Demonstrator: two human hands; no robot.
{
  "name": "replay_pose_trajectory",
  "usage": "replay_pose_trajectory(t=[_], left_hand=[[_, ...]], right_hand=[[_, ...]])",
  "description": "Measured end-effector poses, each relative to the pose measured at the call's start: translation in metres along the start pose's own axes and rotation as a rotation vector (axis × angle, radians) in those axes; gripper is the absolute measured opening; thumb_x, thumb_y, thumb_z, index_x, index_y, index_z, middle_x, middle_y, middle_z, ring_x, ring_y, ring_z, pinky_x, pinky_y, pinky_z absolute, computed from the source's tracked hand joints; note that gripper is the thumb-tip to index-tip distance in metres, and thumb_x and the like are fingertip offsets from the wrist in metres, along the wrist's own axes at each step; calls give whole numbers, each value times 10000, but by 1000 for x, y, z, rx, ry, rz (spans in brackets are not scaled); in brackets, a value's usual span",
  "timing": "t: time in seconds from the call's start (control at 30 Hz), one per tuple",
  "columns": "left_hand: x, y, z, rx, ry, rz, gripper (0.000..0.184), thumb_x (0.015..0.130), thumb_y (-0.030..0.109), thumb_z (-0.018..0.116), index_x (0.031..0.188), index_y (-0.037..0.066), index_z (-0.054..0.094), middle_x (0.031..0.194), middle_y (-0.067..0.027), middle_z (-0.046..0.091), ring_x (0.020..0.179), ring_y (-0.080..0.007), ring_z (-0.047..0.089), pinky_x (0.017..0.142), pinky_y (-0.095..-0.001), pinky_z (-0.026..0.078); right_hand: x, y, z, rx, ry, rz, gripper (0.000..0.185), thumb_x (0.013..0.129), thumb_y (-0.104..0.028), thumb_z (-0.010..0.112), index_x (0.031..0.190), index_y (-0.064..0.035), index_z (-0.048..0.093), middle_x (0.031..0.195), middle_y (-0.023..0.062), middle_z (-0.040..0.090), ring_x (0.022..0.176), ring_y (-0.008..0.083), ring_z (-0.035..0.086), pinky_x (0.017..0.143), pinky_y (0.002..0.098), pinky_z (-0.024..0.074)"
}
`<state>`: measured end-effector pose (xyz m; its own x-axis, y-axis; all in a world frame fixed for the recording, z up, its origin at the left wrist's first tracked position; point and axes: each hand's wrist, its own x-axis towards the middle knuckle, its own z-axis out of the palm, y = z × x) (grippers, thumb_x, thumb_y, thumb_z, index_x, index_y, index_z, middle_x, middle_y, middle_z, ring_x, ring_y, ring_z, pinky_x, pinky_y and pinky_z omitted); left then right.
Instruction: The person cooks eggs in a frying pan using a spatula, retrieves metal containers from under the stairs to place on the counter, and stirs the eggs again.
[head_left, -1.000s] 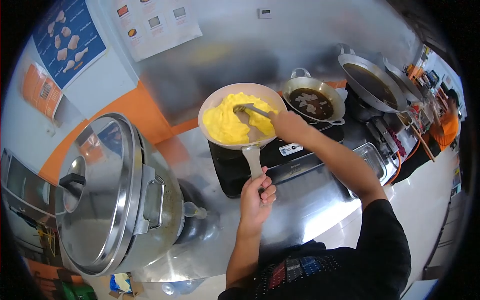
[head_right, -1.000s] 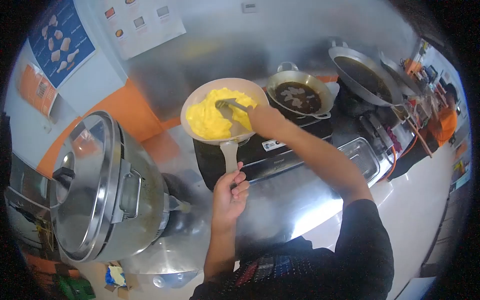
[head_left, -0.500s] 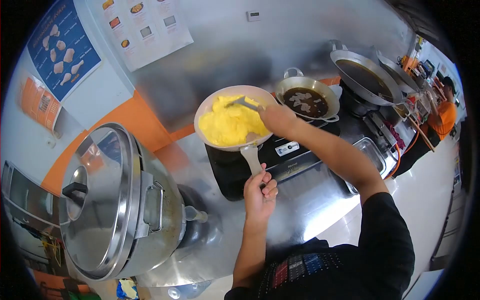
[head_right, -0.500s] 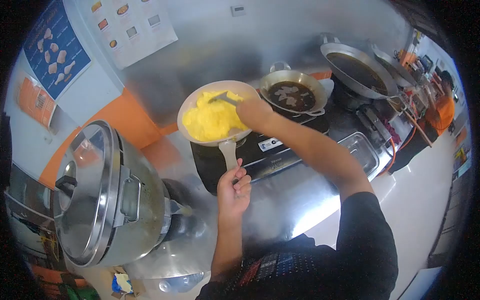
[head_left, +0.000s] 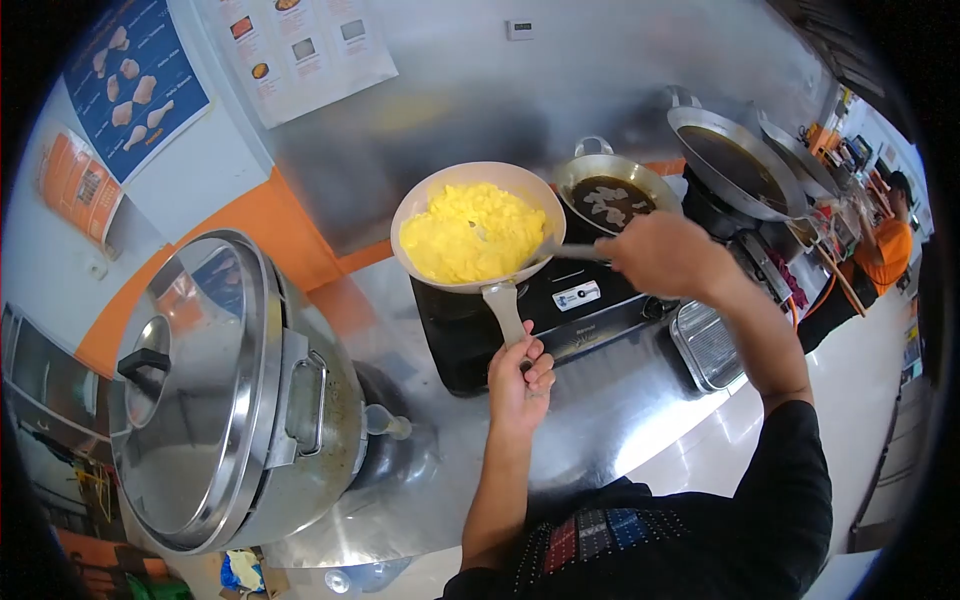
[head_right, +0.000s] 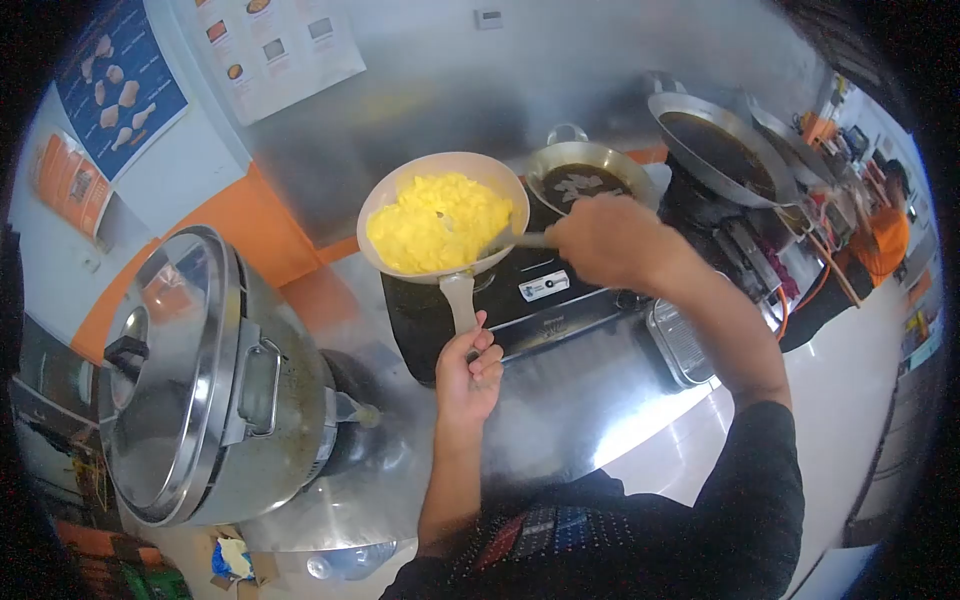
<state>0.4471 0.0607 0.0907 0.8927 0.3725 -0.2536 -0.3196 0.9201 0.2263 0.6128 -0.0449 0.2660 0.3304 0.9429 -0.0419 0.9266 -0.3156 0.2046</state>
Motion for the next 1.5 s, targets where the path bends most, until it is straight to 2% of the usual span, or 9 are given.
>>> replay_pose_trajectory(t=[0.33,0.67,0.73,0.8,0.97,1.03,1.3,1.4,1.5], left_hand=[[-1,-1,-2,-9,-15,-16,187,895,73,496,1076,69,544,726,-16,452,496,-66,358,390,-186,280],[-2,-1,3,-16,-17,12,192,889,73,503,1078,65,536,733,-16,453,498,-65,357,394,-189,279],[0,-1,1,-13,-21,4,176,890,79,508,1063,84,535,737,-14,450,499,-68,357,400,-194,278],[0,-3,-1,-13,-15,9,174,890,80,510,1062,83,532,736,-13,451,498,-66,359,400,-193,278],[0,0,-2,10,-14,-23,185,893,82,509,1078,86,516,733,-12,450,500,-66,360,403,-191,277],[1,1,-2,16,-24,-27,190,895,83,506,1085,88,513,735,-15,450,504,-66,364,404,-193,276],[0,0,-2,14,-30,-15,190,893,79,499,1081,100,513,736,-20,444,501,-72,367,406,-199,275],[-1,0,1,43,-7,-21,176,892,85,501,1066,106,509,730,-16,435,498,-72,365,405,-200,275],[-1,-1,3,76,20,-32,166,891,91,504,1055,106,506,728,-13,430,496,-71,363,405,-201,276]], right_hand=[[110,-4,92,140,258,109,184,808,-125,536,921,-29,644,778,183,645,704,339,642,608,435,523],[34,-26,-7,-7,-153,-41,267,802,-131,579,1061,-116,640,768,164,651,693,334,642,655,426,530],[35,-53,30,-44,2,-99,176,785,-146,580,870,-6,644,719,161,649,710,309,669,622,415,544],[50,-75,80,3,173,-32,224,806,-150,562,951,16,605,726,162,652,711,289,676,589,391,553],[100,-37,79,242,102,114,264,808,-136,545,1050,-43,595,821,194,656,772,349,655,648,442,537],[91,-16,29,201,-8,106,211,844,-178,519,931,-45,658,854,194,651,815,361,637,727,455,505],[55,-2,-13,192,-278,-222,224,872,-152,496,1042,-86,627,837,182,641,789,345,617,720,449,464],[77,-8,40,370,-107,-371,217,873,-150,492,1035,-53,600,818,196,635,775,361,616,707,459,466],[98,-41,70,516,3,-216,198,849,-134,514,982,-6,582,802,230,625,789,393,614,714,473,469]])
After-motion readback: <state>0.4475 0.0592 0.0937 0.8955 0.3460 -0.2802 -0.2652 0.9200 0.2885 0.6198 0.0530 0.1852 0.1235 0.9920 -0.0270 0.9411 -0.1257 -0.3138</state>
